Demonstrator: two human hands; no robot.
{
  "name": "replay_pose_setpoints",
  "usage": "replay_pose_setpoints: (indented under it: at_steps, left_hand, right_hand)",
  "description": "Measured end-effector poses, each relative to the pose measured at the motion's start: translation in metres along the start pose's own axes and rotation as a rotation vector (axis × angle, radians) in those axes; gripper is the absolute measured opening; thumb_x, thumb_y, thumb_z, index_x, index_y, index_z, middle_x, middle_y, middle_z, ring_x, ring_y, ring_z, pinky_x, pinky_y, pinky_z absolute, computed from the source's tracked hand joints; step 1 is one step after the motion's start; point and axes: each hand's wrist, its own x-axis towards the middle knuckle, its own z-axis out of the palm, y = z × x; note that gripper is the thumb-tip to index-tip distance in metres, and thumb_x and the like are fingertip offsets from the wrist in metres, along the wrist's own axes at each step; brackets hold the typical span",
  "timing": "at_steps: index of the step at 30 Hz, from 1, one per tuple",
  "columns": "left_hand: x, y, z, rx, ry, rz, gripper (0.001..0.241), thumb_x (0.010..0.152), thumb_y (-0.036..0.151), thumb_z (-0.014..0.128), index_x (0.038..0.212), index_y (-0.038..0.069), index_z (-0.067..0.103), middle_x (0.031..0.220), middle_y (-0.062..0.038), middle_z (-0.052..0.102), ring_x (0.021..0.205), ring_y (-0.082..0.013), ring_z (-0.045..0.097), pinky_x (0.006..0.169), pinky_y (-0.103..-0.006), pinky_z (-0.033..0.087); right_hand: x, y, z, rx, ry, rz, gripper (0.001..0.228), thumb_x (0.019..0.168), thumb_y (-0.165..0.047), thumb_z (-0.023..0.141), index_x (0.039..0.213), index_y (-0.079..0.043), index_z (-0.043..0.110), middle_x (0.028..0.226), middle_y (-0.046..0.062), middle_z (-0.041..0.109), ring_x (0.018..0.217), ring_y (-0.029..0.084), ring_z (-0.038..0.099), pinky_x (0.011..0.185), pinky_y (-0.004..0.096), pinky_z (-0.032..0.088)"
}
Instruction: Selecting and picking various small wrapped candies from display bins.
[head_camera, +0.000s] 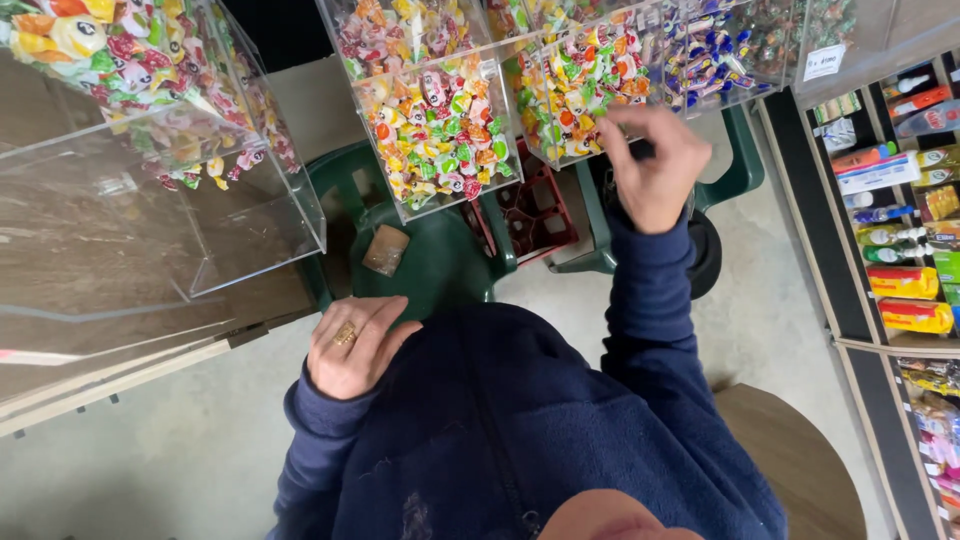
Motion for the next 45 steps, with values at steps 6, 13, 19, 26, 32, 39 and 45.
replay_pose_setpoints:
  at_steps: [6,13,19,26,32,39,45]
  left_hand:
    - [-0.021,-0.004,-0.003,0.038,0.027,-0.066,0.036,0.076,0.009,0.089,0.107,0.002,0.070,0.100,-0.009,0.072,0.090,-0.0274,0.069,0.081,-0.0383,0.055]
    - [-0.036,-0.009,-0.013,0.124,0.080,-0.129,0.032,0.078,0.007,0.088,0.105,0.003,0.071,0.099,-0.008,0.072,0.088,-0.0272,0.069,0.079,-0.0379,0.055]
    - [-0.043,-0.026,-0.036,0.268,0.145,-0.168,0.027,0.082,0.004,0.085,0.105,0.003,0.071,0.098,-0.008,0.073,0.087,-0.0270,0.069,0.077,-0.0387,0.054]
    - [-0.017,-0.122,-0.047,0.528,0.036,-0.192,0.021,0.094,0.006,0.067,0.115,0.005,0.068,0.110,-0.012,0.067,0.103,-0.0320,0.065,0.086,-0.0419,0.056]
    - [0.004,-0.243,0.014,0.817,-0.107,-0.192,0.034,0.090,0.008,0.064,0.124,0.004,0.064,0.126,-0.020,0.062,0.112,-0.0382,0.060,0.087,-0.0451,0.058]
    - [0.022,-0.255,0.024,0.757,-0.217,-0.233,0.052,0.082,0.010,0.074,0.132,0.001,0.061,0.142,-0.019,0.050,0.131,-0.0510,0.048,0.079,-0.0522,0.061]
    - [0.033,-0.231,0.020,0.629,-0.287,-0.373,0.059,0.079,0.021,0.080,0.130,0.002,0.058,0.131,-0.027,0.056,0.121,-0.0539,0.050,0.082,-0.0575,0.059]
  right_hand:
    - [0.034,0.034,0.043,-0.103,-0.105,-0.140,0.014,0.091,0.005,0.081,0.100,-0.002,0.074,0.089,0.015,0.072,0.071,0.026,0.068,0.062,0.035,0.053]
    - [0.044,0.021,0.033,-0.314,-0.178,-0.406,0.012,0.092,-0.003,0.077,0.103,-0.008,0.076,0.102,0.009,0.076,0.093,0.030,0.069,0.082,0.040,0.055]
    - [0.002,-0.009,-0.009,-0.155,-0.273,-0.269,0.012,0.105,-0.001,0.073,0.116,-0.004,0.077,0.116,0.012,0.077,0.097,0.030,0.068,0.095,0.039,0.053]
    - [-0.051,-0.034,-0.026,0.017,-0.273,-0.249,0.013,0.111,-0.013,0.073,0.114,-0.001,0.076,0.114,0.013,0.076,0.105,0.028,0.071,0.100,0.034,0.051]
    - [-0.075,-0.044,-0.020,0.149,-0.239,-0.214,0.017,0.109,-0.017,0.074,0.112,0.000,0.075,0.112,0.014,0.076,0.102,0.029,0.068,0.101,0.036,0.052]
    - [-0.093,-0.055,-0.017,0.250,-0.254,-0.134,0.018,0.099,-0.015,0.076,0.108,0.000,0.074,0.108,0.013,0.075,0.099,0.029,0.068,0.099,0.037,0.052]
    - [-0.095,-0.060,-0.014,0.292,-0.305,-0.126,0.018,0.094,-0.012,0.076,0.106,0.001,0.074,0.106,0.013,0.074,0.102,0.031,0.067,0.096,0.037,0.053]
